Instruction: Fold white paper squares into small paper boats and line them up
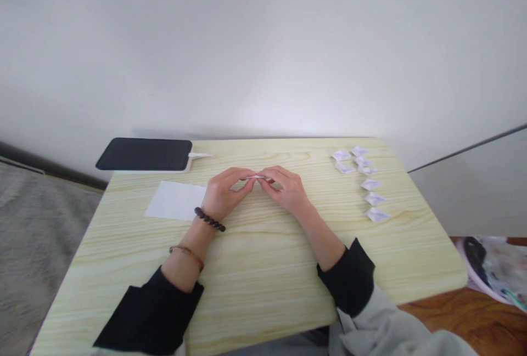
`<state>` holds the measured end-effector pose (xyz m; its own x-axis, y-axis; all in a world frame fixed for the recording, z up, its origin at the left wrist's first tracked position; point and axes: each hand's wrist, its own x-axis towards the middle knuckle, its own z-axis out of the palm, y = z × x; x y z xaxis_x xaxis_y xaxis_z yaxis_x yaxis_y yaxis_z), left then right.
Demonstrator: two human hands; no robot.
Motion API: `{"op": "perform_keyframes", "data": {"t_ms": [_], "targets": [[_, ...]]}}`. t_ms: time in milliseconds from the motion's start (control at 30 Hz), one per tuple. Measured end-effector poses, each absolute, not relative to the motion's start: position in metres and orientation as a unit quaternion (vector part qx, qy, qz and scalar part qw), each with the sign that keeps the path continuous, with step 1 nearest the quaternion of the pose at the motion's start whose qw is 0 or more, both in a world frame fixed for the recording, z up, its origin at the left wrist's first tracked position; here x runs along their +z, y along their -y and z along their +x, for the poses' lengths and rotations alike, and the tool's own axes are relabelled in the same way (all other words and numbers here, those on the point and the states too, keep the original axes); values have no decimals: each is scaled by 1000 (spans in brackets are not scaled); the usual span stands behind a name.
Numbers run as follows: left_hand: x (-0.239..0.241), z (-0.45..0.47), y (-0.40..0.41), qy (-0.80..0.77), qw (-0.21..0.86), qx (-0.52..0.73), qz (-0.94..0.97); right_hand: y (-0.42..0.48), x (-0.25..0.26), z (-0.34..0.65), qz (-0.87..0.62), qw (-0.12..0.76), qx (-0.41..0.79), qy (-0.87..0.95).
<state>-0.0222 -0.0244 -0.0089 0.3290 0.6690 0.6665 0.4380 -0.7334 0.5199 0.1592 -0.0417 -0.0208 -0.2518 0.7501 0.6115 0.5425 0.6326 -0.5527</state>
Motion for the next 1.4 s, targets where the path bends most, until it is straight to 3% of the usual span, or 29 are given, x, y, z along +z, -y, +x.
{"op": "perform_keyframes", "data": {"t_ms": [333,667,1033,1167,1400], "targets": [[-7,-22,27,-343,106,462,811,46,-12,154,-446,409,81,792],[-11,-24,25,-437,197,386,788,42,-17,157,-429,400,132,799],[-6,-22,26,-532,400,393,634,38,-20,153,-478,497,398,605],[-10,-27,22,-537,324,394,672,38,-18,153,-478,512,448,556],[-9,-33,20,-356,200,418,812,36,-20,153,-466,503,498,532]]}}
